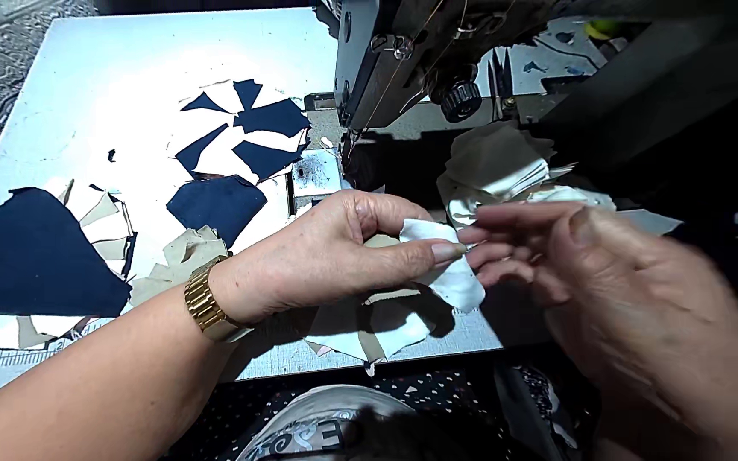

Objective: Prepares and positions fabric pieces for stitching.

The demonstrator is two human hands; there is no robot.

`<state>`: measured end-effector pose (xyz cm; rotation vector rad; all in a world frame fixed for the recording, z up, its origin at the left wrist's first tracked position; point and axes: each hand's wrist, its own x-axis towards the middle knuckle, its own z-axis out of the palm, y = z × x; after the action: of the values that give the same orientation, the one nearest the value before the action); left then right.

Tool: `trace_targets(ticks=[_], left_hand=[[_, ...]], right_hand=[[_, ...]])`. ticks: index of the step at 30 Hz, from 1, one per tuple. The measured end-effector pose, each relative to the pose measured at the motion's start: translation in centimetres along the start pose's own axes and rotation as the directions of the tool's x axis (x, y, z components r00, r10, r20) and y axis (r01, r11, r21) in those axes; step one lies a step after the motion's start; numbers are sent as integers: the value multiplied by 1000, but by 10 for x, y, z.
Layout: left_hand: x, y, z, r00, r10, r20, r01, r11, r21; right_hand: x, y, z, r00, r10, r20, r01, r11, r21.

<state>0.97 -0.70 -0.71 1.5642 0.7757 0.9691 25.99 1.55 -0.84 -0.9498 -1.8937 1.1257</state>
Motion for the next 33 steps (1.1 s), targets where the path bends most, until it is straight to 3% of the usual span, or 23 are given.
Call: trace_targets(ticks=[2,4,6,10,13,17,20,24,29,33], left_hand=[[0,1,1,999,28,24,-28,1000,-6],[-1,1,1,997,53,48,-53,998,-17],[0,-1,1,995,91,51,-93,996,20],[2,-4,-1,985,174,11,-173,965,195],[2,-7,-2,979,202,-4,-192,939,285],[1,-11,1,986,168,-18,-139,867,478],[-2,-15,3,995,99,-13,-65,741,669],[-3,-17,9,999,-3,-50,42,607,794],[-3,-18,11,995,-40,-88,94,599,795],[-4,-13,8,988,50,-147,84,623,777]], right_hand=[[-6,0,8,984,118,132,-138,978,155],[-8,-1,16,962,147,228,-229,892,391],[-8,-5,21,976,143,161,-206,839,503],[-4,-8,17,995,39,-89,-5,936,352],[-6,-6,14,977,-85,-195,117,980,163],[-9,3,19,970,-109,-219,98,993,-61],[-11,16,22,974,-97,-203,70,988,-134],[-8,32,26,980,-79,-181,43,980,-195],[-5,39,25,979,-150,-137,101,945,-312],[-6,32,14,969,-182,-165,124,943,-308]])
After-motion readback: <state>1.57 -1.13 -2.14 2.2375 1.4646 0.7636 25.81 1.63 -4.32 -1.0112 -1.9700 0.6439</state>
